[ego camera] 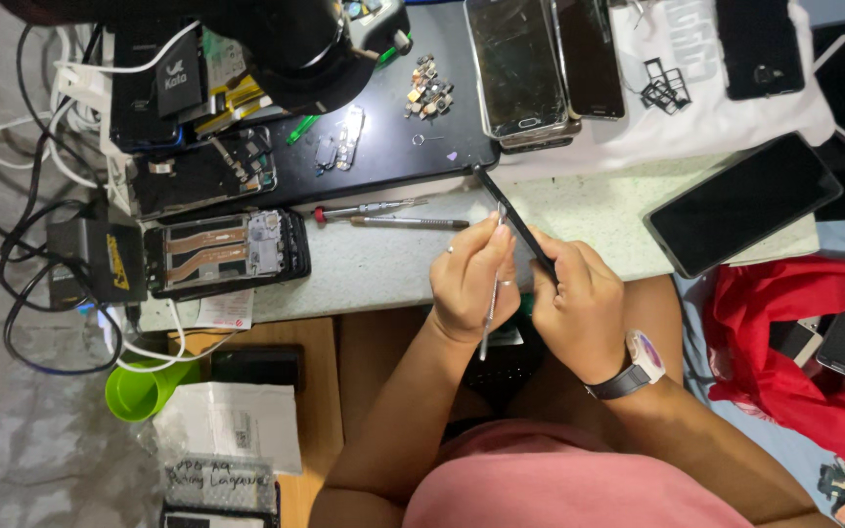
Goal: The person uses a metal prying tool to carefully separate the back cover from a black smartphone. They repeatedly insert the tool into the seam and pry along the edges to loosen the casing. The person also briefly handles a second smartphone with a cracked screen.
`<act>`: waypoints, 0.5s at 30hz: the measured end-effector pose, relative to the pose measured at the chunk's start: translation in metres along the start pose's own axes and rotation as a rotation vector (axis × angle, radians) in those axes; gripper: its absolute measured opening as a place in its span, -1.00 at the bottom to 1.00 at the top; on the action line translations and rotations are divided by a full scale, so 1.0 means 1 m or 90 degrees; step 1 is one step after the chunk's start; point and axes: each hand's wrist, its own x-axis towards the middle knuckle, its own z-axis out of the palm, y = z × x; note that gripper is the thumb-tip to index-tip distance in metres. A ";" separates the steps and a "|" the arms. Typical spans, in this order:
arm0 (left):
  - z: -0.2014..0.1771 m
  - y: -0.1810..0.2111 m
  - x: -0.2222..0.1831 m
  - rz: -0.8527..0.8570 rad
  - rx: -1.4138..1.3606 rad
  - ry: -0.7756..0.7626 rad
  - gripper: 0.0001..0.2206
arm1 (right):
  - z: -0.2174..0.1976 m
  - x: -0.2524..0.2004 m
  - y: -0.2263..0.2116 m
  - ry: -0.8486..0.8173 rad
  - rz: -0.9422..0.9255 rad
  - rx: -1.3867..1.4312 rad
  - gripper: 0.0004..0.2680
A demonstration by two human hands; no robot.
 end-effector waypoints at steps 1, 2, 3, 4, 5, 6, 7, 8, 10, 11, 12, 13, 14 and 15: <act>-0.004 0.001 0.000 -0.016 -0.016 -0.004 -0.82 | -0.001 0.000 0.000 -0.005 -0.007 -0.006 -0.73; -0.009 0.001 -0.001 -0.032 -0.032 -0.008 -0.81 | -0.002 0.000 0.000 -0.010 -0.015 -0.012 -0.71; -0.014 0.001 0.000 -0.045 -0.039 -0.039 -0.80 | -0.004 0.001 0.000 -0.014 -0.024 -0.018 -0.69; -0.020 0.002 0.001 -0.058 -0.046 -0.070 -0.79 | -0.005 0.000 -0.001 -0.021 -0.026 -0.010 -0.66; -0.024 0.000 0.003 -0.065 -0.056 -0.099 -0.77 | -0.006 0.000 -0.002 -0.023 -0.030 -0.006 -0.63; -0.027 -0.002 0.006 -0.102 -0.092 -0.129 -0.77 | -0.007 0.002 -0.001 -0.025 -0.034 -0.001 -0.60; -0.032 0.000 0.005 -0.145 -0.129 -0.163 -0.77 | -0.007 0.002 -0.001 -0.022 -0.031 0.004 -0.60; -0.036 0.000 0.005 -0.188 -0.166 -0.197 -0.77 | -0.008 0.001 0.000 -0.019 -0.028 0.010 -0.60; -0.046 -0.002 0.003 -0.261 -0.265 -0.252 -0.67 | -0.008 -0.006 -0.001 -0.024 -0.016 0.021 -0.60; -0.048 -0.006 0.005 -0.291 -0.316 -0.277 -0.60 | -0.008 -0.005 0.000 -0.023 -0.015 0.022 -0.59; -0.051 -0.007 0.006 -0.378 -0.454 -0.285 -0.62 | -0.008 -0.005 0.001 -0.022 -0.014 0.023 -0.59; -0.054 -0.008 0.007 -0.467 -0.591 -0.289 -0.64 | -0.009 -0.005 0.002 -0.022 -0.023 0.015 -0.59; -0.056 -0.008 0.006 -0.556 -0.728 -0.290 -0.66 | -0.009 -0.005 0.003 -0.021 -0.032 0.006 -0.59; -0.057 -0.007 0.004 -0.617 -0.742 -0.297 -0.70 | -0.010 -0.007 0.003 -0.024 -0.038 -0.001 -0.58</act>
